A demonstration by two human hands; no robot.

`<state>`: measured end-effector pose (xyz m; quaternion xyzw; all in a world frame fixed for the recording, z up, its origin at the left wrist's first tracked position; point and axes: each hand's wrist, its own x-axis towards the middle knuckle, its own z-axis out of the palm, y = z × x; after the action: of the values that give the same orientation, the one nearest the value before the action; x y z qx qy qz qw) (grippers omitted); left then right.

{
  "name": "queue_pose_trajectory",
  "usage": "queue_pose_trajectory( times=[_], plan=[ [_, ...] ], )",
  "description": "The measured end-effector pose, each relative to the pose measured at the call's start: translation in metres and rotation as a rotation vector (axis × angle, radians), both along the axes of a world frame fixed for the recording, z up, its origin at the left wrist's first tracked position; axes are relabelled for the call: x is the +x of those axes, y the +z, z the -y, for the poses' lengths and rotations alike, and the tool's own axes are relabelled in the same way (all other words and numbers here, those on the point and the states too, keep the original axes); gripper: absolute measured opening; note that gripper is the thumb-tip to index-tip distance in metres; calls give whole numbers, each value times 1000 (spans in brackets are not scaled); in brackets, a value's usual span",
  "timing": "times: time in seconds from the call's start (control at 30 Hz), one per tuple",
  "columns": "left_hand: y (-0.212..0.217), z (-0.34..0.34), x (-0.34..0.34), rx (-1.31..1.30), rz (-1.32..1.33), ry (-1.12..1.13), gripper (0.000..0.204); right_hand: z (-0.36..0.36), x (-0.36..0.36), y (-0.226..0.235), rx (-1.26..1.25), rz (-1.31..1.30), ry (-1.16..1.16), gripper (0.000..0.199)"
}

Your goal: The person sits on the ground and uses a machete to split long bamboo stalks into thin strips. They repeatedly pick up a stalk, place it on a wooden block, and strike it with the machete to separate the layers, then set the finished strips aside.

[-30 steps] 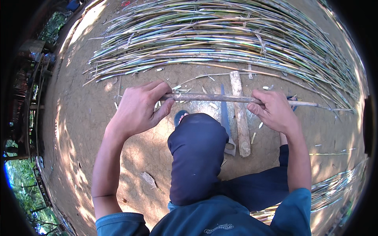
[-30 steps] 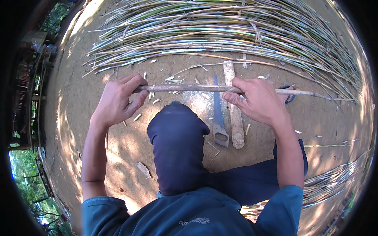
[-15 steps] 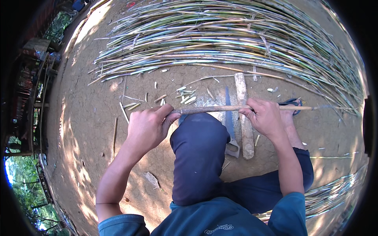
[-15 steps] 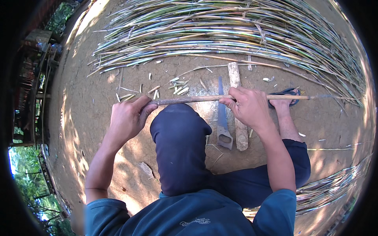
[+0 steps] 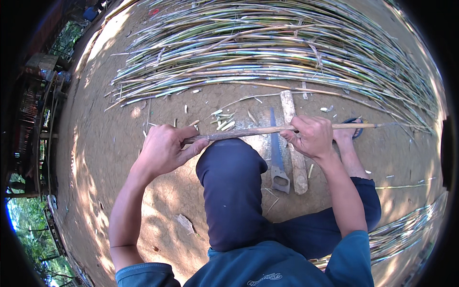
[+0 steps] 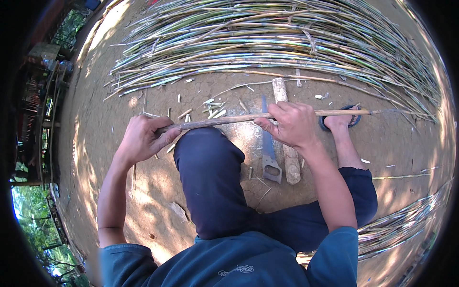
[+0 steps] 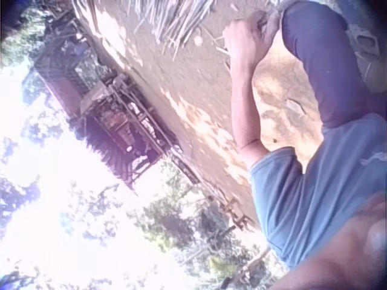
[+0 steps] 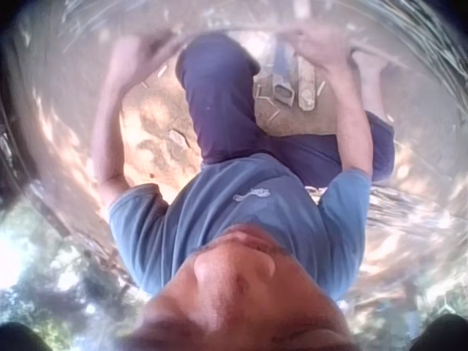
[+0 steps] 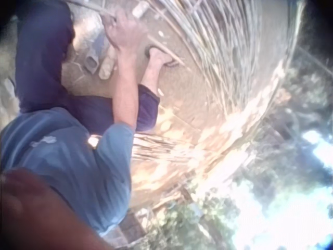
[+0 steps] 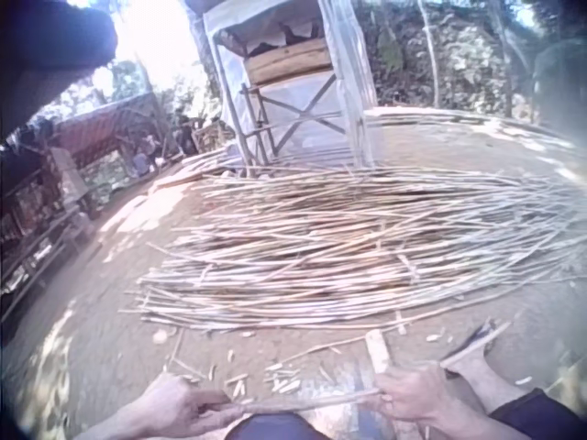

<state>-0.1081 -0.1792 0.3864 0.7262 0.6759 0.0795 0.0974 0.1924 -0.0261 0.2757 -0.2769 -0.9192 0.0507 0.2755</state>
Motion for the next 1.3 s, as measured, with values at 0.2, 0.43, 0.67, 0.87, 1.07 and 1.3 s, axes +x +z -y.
queue_pose_trajectory(
  times=[0.2, 0.43, 0.67, 0.87, 1.07, 1.3],
  plan=[
    [28, -32, 0, 251, 869, -143, 54, -19, 49, 17, 187, -188, -107, 66],
    [5, -80, 57, 6, 326, -76, 57, 10, 131, 21, 155, -661, -655, 53],
    [33, -93, 191, -901, 927, -436, 43, 33, 178, 19, -23, -1235, -707, 48],
    [10, -72, 263, -999, 972, -747, 36, 75, 168, 38, -459, -1789, -932, 21],
    [-21, -84, 259, -852, 662, -944, 33, 160, 227, 44, -1168, -2146, -733, 18],
    [-71, -202, 222, -440, 480, -454, 26, 271, 268, 49, -996, -1779, -1271, 15]
  ],
)
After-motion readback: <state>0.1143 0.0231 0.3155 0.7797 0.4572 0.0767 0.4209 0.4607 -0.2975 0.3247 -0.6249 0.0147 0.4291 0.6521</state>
